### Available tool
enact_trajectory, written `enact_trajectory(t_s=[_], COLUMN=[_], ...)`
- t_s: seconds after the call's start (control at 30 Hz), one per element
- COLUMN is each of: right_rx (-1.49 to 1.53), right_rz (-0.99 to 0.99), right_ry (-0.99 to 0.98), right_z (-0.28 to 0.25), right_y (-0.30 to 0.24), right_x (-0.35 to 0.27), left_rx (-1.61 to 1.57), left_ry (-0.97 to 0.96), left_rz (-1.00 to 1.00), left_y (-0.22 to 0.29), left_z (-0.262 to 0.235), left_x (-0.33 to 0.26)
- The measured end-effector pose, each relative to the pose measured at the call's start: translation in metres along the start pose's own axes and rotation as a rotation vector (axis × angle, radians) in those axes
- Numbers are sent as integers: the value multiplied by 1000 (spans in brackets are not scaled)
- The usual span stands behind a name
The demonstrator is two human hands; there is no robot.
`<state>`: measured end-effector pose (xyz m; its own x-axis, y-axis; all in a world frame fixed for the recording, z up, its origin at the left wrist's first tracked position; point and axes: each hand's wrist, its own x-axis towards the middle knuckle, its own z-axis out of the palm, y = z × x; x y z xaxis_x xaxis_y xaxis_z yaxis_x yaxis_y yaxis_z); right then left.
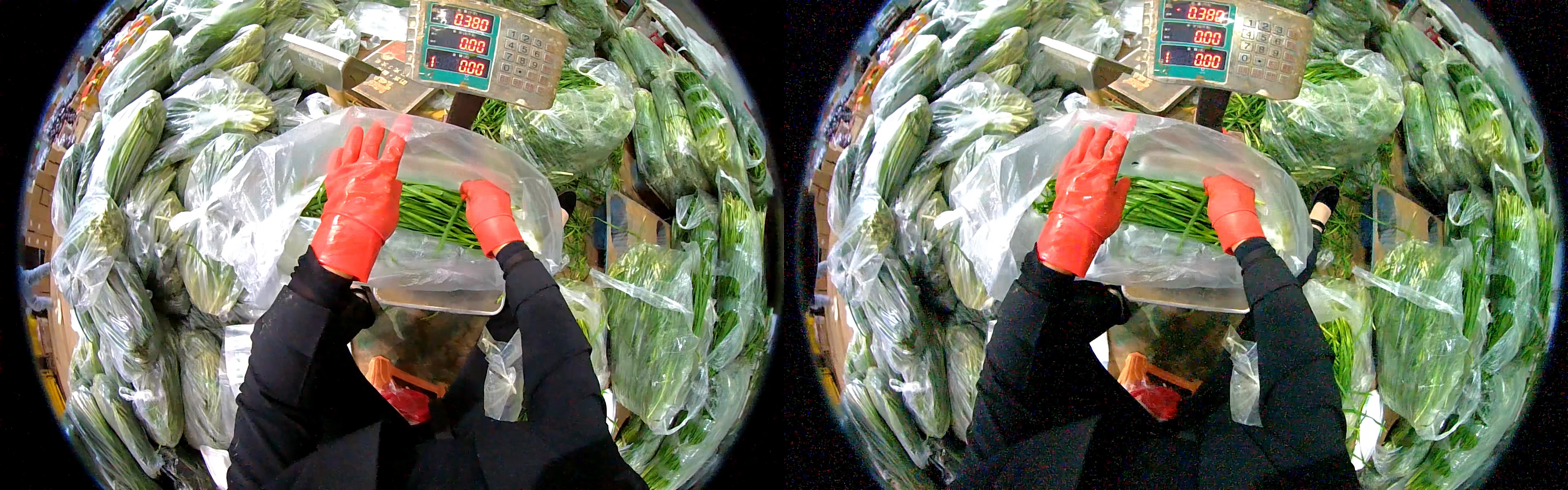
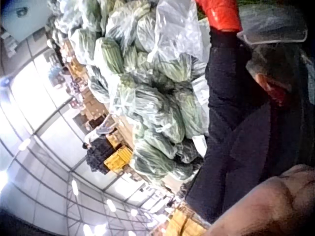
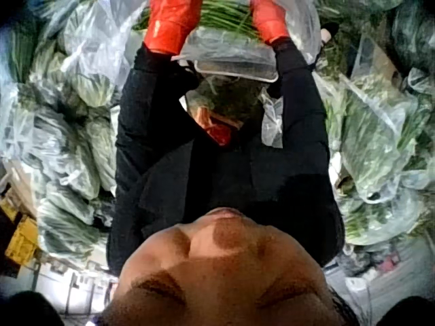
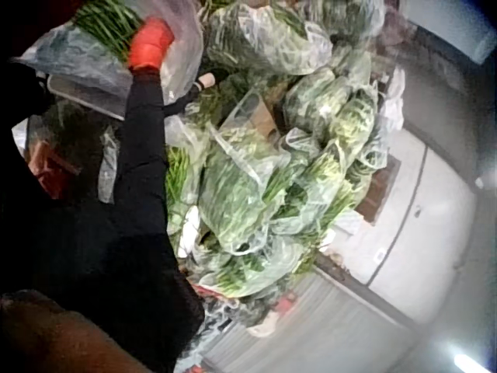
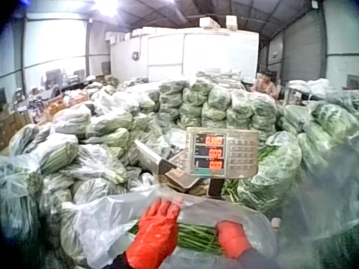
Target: The person weighs bundles of green onions on a digital scale and places them into plastic bags by hand.
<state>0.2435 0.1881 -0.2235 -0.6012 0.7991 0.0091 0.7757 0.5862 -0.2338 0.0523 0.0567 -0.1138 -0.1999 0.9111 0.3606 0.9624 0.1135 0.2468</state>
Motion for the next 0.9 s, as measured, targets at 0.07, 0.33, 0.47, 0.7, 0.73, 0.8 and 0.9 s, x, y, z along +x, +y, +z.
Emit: enact_trajectory(t_s=[0.07,0.33,0.47,0.7,0.73,0.8,0.9], right_rx=[164,24,112,647,628,1066,1280], right_rz=[-37,-208,-128,50,30,147,126], right_ry=[50,141,175,363,363,301,265], right_z=[-2,5,19,14,14,7,-27], right_y=[6,-1,5,20,32,40,19], right_x=[-4,-13,-8,-10,-7,-12,-26], left_rx=[-12,9,-22,-143,-189,-336,-551], left_ry=[1,32,52,101,97,63,-80], left_rz=[2,-14,2,-25,-56,-70,11], left_y=[0,3,5,7,12,18,23], left_z=[-1,3,-5,-5,-3,2,29], left_x=[-4,-5,-3,-4,-3,-2,-9])
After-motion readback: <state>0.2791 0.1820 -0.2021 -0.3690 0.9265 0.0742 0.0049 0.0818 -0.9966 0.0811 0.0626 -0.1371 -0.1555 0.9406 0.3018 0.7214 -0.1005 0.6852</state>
